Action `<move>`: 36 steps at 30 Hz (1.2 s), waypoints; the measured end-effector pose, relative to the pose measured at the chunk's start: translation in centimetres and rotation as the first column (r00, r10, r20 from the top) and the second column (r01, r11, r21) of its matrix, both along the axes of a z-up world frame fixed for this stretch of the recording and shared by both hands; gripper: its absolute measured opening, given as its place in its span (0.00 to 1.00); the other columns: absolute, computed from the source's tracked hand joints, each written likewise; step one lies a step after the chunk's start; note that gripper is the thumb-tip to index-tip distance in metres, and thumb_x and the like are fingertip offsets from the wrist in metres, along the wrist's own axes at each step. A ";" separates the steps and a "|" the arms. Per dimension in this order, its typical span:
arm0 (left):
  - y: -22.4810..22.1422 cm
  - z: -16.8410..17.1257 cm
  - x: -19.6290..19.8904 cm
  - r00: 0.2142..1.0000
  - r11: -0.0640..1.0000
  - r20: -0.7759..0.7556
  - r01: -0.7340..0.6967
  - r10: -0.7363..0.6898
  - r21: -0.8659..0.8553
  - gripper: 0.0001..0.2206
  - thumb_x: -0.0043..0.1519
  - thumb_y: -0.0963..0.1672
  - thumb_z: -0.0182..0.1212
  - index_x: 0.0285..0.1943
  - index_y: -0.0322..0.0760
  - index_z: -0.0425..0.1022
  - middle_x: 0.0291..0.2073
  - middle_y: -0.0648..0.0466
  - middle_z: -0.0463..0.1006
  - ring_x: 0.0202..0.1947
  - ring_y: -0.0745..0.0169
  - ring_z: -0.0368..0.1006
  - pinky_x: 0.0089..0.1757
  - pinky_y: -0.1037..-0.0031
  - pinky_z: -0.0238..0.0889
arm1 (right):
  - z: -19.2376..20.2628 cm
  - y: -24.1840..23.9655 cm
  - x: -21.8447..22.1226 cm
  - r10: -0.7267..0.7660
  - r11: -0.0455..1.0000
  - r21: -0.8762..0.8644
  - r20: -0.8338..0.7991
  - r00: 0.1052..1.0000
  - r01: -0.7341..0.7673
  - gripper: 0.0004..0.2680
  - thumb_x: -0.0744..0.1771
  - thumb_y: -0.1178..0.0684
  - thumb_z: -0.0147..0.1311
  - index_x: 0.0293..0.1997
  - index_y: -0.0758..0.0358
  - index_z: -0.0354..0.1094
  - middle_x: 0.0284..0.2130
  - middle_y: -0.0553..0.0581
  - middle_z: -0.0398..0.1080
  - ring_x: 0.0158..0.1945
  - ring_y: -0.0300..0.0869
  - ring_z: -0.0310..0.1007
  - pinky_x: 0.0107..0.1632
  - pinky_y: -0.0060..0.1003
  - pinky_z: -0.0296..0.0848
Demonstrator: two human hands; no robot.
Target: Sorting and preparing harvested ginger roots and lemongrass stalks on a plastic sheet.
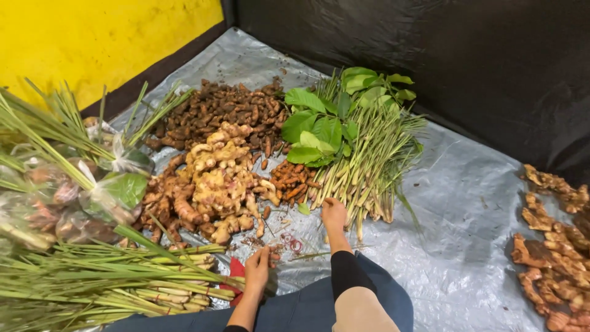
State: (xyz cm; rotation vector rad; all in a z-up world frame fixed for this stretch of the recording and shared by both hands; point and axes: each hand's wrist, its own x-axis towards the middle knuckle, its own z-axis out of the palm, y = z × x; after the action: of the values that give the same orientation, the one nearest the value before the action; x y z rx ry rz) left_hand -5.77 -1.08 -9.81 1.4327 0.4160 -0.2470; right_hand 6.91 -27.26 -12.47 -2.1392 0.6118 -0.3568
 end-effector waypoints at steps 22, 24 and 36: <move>0.0 2.4 -0.7 0.976 0.999 -0.213 0.042 -0.037 0.017 0.13 0.65 0.41 0.59 0.57 0.33 0.81 0.36 0.45 0.88 0.26 0.65 0.72 0.29 0.80 0.65 | 0.8 0.2 4.2 0.047 0.934 0.352 -0.288 0.956 0.060 0.21 0.66 0.40 0.63 0.22 0.61 0.54 0.19 0.52 0.52 0.22 0.42 0.53 0.31 0.39 0.64; 0.1 2.7 -0.8 0.980 0.999 -0.196 0.032 -0.034 -0.014 0.13 0.65 0.40 0.59 0.57 0.32 0.81 0.37 0.44 0.87 0.28 0.63 0.73 0.28 0.78 0.66 | 1.8 0.5 3.3 0.032 0.638 0.766 -0.128 0.991 0.078 0.13 0.69 0.51 0.58 0.26 0.60 0.59 0.17 0.49 0.54 0.15 0.35 0.49 0.20 0.32 0.47; 0.9 3.8 -1.2 0.987 0.994 -0.122 0.108 -0.106 0.013 0.15 0.64 0.41 0.59 0.60 0.41 0.80 0.46 0.52 0.87 0.41 0.63 0.80 0.38 0.77 0.73 | 10.2 8.5 -5.8 0.190 0.309 0.951 -0.044 0.981 -0.017 0.07 0.69 0.53 0.56 0.45 0.65 0.65 0.33 0.56 0.70 0.22 0.33 0.59 0.23 0.24 0.57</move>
State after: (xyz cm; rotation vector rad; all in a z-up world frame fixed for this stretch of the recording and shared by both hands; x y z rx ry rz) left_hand -6.93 -0.17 -5.98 1.4660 0.4423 -0.4195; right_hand 1.14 -18.74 -2.30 -0.9855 0.5451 0.2525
